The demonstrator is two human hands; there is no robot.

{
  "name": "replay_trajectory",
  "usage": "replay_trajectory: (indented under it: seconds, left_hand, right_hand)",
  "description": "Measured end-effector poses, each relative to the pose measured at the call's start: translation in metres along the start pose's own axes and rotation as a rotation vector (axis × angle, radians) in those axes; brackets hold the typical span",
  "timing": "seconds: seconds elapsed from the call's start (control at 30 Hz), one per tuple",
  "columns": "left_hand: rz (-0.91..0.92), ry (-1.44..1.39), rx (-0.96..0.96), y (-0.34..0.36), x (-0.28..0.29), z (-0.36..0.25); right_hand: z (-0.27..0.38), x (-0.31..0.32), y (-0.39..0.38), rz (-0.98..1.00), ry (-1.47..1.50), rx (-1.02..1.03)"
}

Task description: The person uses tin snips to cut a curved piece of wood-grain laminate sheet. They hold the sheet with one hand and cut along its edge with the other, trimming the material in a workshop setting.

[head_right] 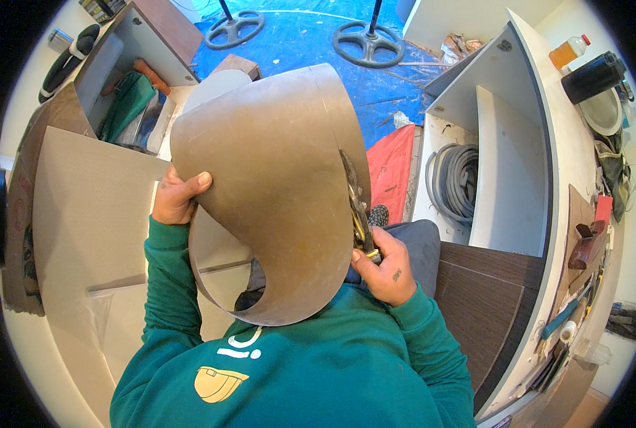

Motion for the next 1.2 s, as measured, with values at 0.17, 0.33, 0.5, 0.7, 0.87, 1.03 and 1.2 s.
replay_trajectory:
  seconds: [0.17,0.33,0.5,0.7,0.87,1.03,1.2]
  left_hand:
    - [-0.058,-0.247,0.012,0.013,0.009,0.016]
    - [-0.080,-0.515,0.133,0.035,0.013,0.019]
    - [-0.036,-0.177,0.111,0.039,0.001,0.004]
    - [-0.150,-0.207,-0.021,0.017,-0.014,0.003]
    - [-0.125,-0.179,-0.039,0.009,-0.017,-0.008]
    - [-0.085,-0.155,-0.054,0.007,-0.014,-0.006]
    - [-0.095,-0.147,-0.080,0.006,-0.015,-0.006]
  right_hand:
    - [-0.001,0.003,0.003,-0.079,-0.097,0.087]
    - [0.004,0.007,0.006,-0.100,-0.177,0.125]
    - [-0.001,0.007,0.005,-0.097,-0.126,0.069]
    - [-0.030,-0.002,0.003,-0.039,0.057,-0.053]
    - [-0.030,-0.002,0.004,-0.026,0.074,-0.027]
    - [-0.028,-0.001,0.003,-0.026,0.096,-0.038]
    - [-0.022,0.004,0.000,-0.041,-0.047,0.008]
Point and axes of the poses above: each hand's wrist, its own y-axis towards the middle knuckle, its own x-axis out of the back of the hand, z = x × y, the point moved 8 cm from there along y, towards the middle knuckle, and after that the axes turned 13 degrees about -y, right-handed, at the moved point
